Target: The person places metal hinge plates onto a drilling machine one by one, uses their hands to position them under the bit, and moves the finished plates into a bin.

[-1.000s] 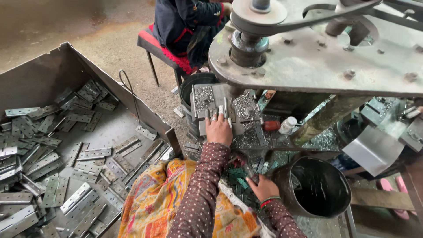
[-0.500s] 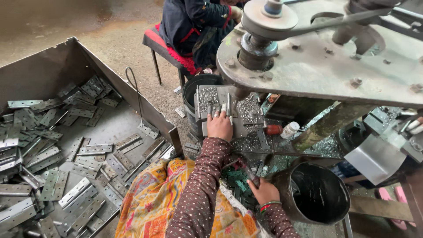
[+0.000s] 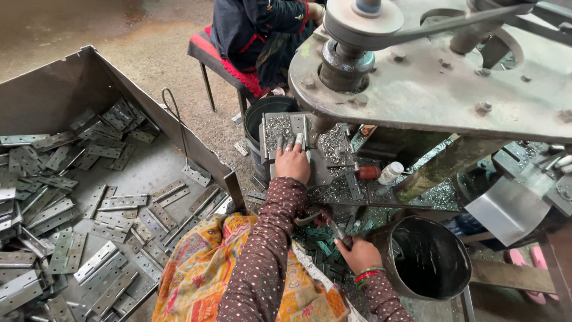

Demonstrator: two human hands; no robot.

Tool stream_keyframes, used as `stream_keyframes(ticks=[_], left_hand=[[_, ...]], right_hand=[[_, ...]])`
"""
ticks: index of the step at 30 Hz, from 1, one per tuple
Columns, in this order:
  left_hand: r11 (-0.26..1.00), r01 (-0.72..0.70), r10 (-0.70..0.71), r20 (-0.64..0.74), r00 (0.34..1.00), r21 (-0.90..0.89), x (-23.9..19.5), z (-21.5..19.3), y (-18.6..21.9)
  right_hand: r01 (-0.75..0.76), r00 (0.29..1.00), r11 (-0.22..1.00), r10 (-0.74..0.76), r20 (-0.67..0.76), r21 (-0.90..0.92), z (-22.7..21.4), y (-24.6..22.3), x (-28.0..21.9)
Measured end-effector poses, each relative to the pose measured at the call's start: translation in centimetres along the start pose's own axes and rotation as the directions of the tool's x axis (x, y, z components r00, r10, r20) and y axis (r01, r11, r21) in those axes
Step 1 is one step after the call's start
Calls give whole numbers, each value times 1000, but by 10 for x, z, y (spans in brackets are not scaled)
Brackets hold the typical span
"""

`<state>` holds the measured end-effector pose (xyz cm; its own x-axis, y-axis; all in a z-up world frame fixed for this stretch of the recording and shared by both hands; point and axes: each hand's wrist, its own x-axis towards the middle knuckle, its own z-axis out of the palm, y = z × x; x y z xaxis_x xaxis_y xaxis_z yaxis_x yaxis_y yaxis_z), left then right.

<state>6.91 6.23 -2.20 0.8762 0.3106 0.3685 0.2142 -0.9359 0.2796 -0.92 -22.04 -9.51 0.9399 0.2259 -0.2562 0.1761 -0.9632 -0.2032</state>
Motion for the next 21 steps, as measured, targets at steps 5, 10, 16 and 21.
stream_keyframes(ticks=[5,10,16,21], left_hand=[[999,25,-22,86,996,-30,-1,0,0],[1000,-15,15,11,1000,16,-7,5,2],[999,39,-39,174,984,3,6,1,5],[1000,10,-10,125,992,6,2,-2,4]], right_hand=[[-27,996,996,20,84,82,-11,-2,5],[-19,959,1000,22,282,-12,-47,-15,19],[-126,957,990,104,271,67,16,10,15],[82,987,994,-71,-141,76,61,23,16]])
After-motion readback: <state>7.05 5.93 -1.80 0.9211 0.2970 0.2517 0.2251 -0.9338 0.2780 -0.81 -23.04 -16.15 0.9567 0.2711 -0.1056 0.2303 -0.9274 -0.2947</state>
